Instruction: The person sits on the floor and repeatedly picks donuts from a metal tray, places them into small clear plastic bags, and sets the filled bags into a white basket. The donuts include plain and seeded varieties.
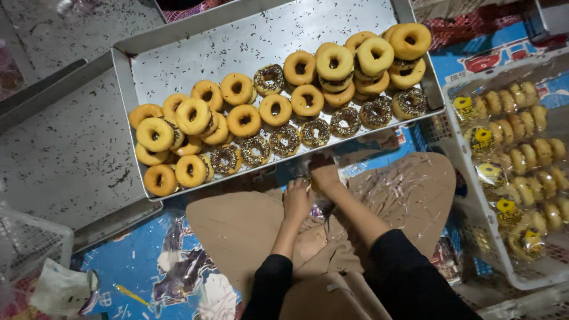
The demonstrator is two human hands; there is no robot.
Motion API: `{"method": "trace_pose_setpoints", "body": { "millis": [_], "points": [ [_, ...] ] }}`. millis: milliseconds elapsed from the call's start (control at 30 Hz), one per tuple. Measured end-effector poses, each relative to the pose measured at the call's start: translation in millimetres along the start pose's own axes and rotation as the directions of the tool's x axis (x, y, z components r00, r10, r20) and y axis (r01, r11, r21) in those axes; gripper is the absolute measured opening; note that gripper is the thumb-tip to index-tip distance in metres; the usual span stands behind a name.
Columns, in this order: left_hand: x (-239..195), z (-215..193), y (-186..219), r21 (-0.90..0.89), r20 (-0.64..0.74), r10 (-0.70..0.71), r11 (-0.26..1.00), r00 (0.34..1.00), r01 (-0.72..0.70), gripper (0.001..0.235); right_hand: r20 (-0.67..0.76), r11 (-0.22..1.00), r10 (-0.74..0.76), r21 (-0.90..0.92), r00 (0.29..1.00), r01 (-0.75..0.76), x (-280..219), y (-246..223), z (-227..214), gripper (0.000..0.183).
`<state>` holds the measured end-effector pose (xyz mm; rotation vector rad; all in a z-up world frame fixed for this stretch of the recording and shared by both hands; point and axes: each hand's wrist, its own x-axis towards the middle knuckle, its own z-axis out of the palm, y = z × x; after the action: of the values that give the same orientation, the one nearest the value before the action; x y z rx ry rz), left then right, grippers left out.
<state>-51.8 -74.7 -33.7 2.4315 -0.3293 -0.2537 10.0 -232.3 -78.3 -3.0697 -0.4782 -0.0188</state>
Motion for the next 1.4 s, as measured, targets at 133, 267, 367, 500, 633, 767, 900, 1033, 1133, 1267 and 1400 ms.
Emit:
{"method": "trace_pose_setpoints", "body": {
  "millis": [133, 267, 367, 500, 633, 767, 900, 1033, 1133, 1267, 1400],
  "points": [
    [9.5, -1.2, -4.6, -0.288, -0.309, -0.29, 0.936, 0.906, 0.202, 0.034, 0.183, 0.995, -0.033, 0.099, 0.983, 0.015, -2.6, -1.8, -9.8, 0.014],
    [17.2, -27.2, 14.8, -0.728, -0.082, -0.175, 0.683, 0.981, 0.061, 0.033, -0.033, 0.965, -0.247, -0.093, 0.968, 0.243, -49.0, -14.1, -54.4, 0.023],
    [1.8, -51.2, 58.4, -0.593, -0.003, -0.046, 0.805, 0.999, 0.035, 0.031, -0.202, 0.985, -0.15, 0.052, 0.968, 0.164, -83.0, -23.2, -105.5, 0.029],
    [-43.7, -79.1, 118.6, -0.299, -0.342, 0.389, 0.818, 0.856, -0.491, 0.042, -0.029, 0.996, 0.045, 0.076, 0.999, -0.043, -102.3, -23.4, -181.2, 0.031],
    [-57.4, -100.9, 127.8, -0.928, -0.335, 0.024, -0.178, 0.942, -0.326, 0.06, -0.146, 0.844, 0.132, 0.535, 0.98, -0.034, -107.5, -40.5, -255.4, 0.059],
    [-40.9, -107.5, 93.3, -0.864, 0.3, -0.478, -0.502, 0.826, 0.024, 0.053, -0.196, 0.873, -0.251, 0.377, 0.948, 0.309, -88.0, -67.0, -304.6, 0.059],
    [-37.8, -137.8, 30.4, -0.657, -0.204, -0.437, -0.603, 0.876, -0.454, 0.028, 0.302, 0.86, -0.041, 0.496, 0.952, -0.12, 2.0, -14.9, -334.2, 0.04],
    [-60.9, -155.8, 10.8, -0.778, -0.156, -0.683, -0.36, 0.713, -0.515, 0.028, -0.309, 0.976, 0.216, 0.11, 0.926, -0.191, 121.5, 74.2, -337.1, 0.08],
    [-71.4, -161.0, 16.2, -0.803, -0.092, -0.678, -0.383, 0.73, -0.456, 0.031, -0.131, 0.966, 0.245, -0.051, 0.96, -0.254, 173.2, 112.3, -315.2, 0.072],
    [-81.1, -163.9, 16.8, -0.842, -0.068, -0.656, -0.367, 0.751, -0.397, 0.028, -0.123, 0.977, 0.204, -0.03, 0.971, -0.209, 183.3, 128.1, -283.0, 0.052],
    [-77.8, -163.5, 12.3, -0.86, -0.049, -0.64, -0.364, 0.767, -0.358, 0.031, -0.098, 0.966, 0.26, 0.03, 0.961, -0.258, 169.9, 123.2, -279.0, 0.057]
  ]
}}
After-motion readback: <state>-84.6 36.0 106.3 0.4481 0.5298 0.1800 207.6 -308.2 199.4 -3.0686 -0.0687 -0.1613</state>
